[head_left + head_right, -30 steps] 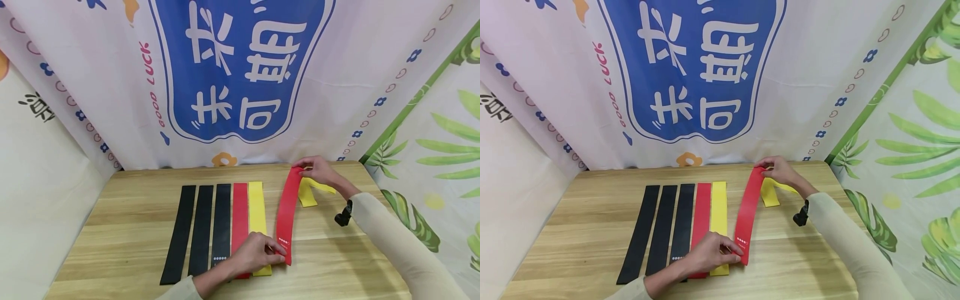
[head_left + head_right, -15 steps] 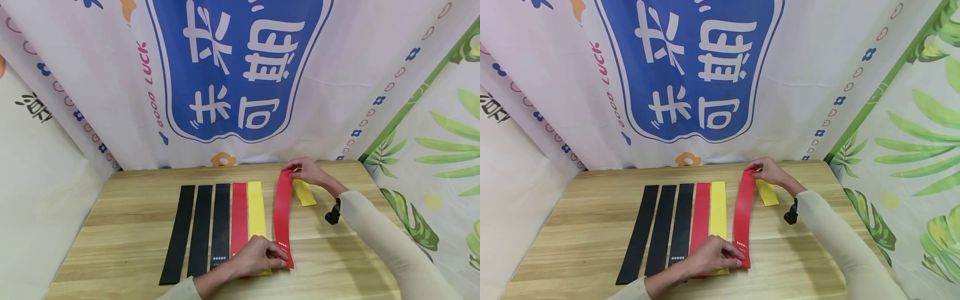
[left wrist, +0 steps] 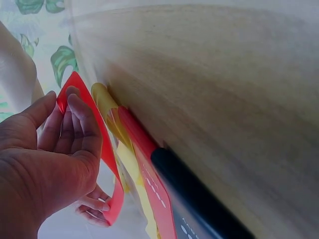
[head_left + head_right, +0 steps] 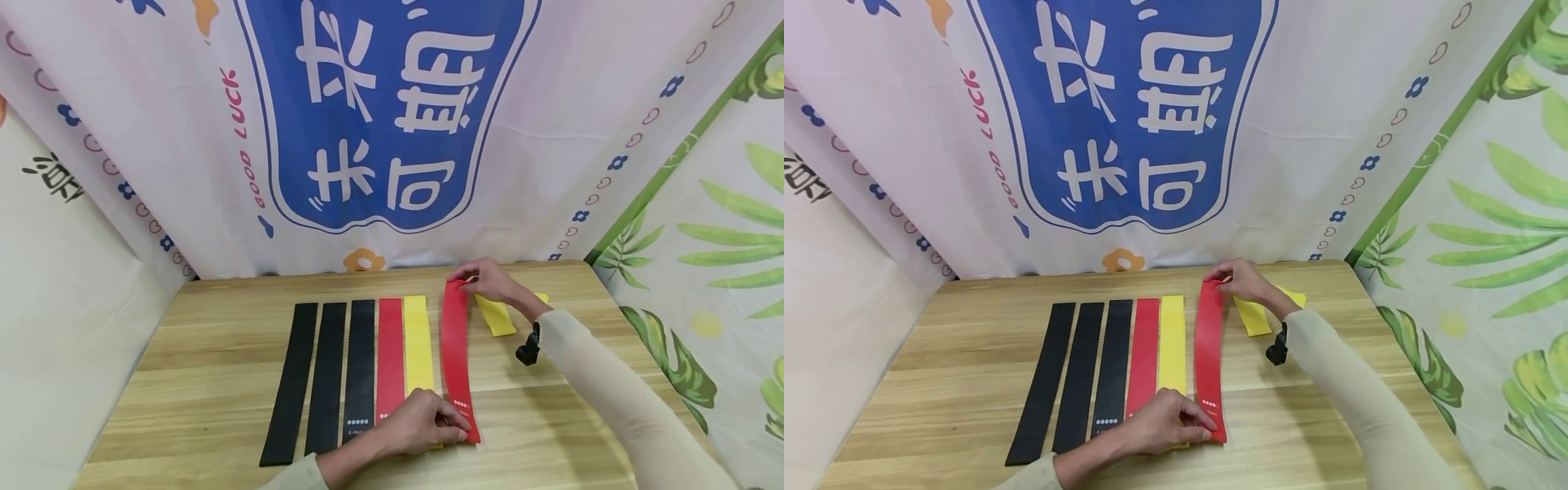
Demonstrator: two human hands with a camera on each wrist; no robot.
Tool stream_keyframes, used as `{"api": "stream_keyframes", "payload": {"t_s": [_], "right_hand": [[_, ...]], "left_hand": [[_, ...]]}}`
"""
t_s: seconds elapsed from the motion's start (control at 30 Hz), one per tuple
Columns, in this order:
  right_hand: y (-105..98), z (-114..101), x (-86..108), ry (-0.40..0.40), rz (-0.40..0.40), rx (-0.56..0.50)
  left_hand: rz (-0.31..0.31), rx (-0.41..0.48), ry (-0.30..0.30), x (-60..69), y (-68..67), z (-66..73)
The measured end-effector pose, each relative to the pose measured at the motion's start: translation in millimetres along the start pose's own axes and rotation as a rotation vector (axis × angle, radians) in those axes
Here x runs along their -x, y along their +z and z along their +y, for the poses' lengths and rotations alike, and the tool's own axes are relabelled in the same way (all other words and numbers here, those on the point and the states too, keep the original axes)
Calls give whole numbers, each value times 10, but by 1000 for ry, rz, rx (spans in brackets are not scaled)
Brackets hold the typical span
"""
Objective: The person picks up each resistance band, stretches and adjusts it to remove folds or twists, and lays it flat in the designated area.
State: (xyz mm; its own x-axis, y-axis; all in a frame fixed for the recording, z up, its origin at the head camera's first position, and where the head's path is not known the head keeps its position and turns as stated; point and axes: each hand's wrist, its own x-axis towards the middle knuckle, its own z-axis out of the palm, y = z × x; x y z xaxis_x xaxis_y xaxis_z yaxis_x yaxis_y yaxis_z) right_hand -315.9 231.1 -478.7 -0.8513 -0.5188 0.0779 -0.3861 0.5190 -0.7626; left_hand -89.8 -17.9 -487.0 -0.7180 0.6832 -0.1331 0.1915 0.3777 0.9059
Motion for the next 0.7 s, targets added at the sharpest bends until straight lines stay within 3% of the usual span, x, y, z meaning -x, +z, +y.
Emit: {"api": "stream_keyframes", "payload": {"t_s": [0.33, 0.7], "right_hand": [[159, 31, -113, -31, -31, -38], [289, 105, -171, 13, -55, -64]], "left_hand": [[-16, -17, -9, -3, 17, -31], [0, 13, -17, 2, 29, -50]]}}
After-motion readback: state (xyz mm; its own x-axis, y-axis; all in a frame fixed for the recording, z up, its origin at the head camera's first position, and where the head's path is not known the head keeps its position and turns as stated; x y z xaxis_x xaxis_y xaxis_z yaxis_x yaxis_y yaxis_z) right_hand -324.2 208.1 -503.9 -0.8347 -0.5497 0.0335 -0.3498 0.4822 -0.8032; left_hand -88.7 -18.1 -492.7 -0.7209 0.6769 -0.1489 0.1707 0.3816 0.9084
